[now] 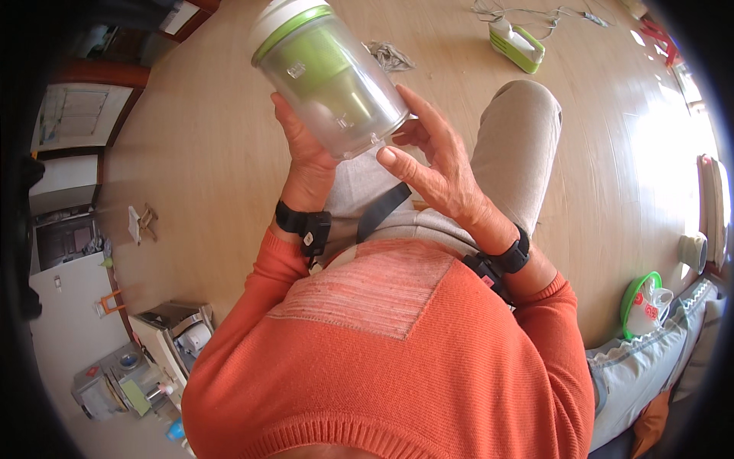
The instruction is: The person assembles a transparent container with a green lid and white cap, repeatedly screwing and unscrewing the parts. Then the person wipes the exterior of the container with a cloth.
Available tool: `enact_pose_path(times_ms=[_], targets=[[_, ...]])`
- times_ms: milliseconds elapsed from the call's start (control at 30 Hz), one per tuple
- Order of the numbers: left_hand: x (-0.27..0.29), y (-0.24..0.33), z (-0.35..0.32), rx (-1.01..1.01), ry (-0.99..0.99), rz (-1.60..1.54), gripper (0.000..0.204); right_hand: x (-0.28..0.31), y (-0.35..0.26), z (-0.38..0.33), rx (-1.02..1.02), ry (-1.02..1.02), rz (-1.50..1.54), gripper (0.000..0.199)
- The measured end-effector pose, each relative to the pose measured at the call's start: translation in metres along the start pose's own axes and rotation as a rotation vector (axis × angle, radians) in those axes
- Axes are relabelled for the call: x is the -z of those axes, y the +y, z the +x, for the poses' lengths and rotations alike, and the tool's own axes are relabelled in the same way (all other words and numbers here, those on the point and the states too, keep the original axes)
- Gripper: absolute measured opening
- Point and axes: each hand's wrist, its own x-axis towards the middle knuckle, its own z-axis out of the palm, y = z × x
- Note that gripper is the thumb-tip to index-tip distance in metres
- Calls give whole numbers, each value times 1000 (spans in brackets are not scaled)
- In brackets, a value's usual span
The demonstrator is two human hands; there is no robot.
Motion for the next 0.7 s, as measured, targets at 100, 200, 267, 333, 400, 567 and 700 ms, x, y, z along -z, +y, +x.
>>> enact_pose_path(times_ms=[100,200,267,333,400,567,700], targets=[[0,-1,0,-20,-15,42,90,1,-1,0,-95,-12,156,95],[-4,-1,-3,-33,-86,62,85,3,0,3,-117,-5,140,101],[-8,0,-4,-43,-66,175,94,5,0,6,-8,10,-61,105],[-13,2,-4,-56,-65,283,100,8,-1,8,7,42,-187,112],[-18,4,-2,-79,-85,366,105,11,-6,11,59,40,-293,115],[-31,6,0,-185,-103,615,108,15,-22,17,159,91,-254,130],[-48,-1,-8,-279,-64,910,107,11,-31,25,268,197,-90,142]])
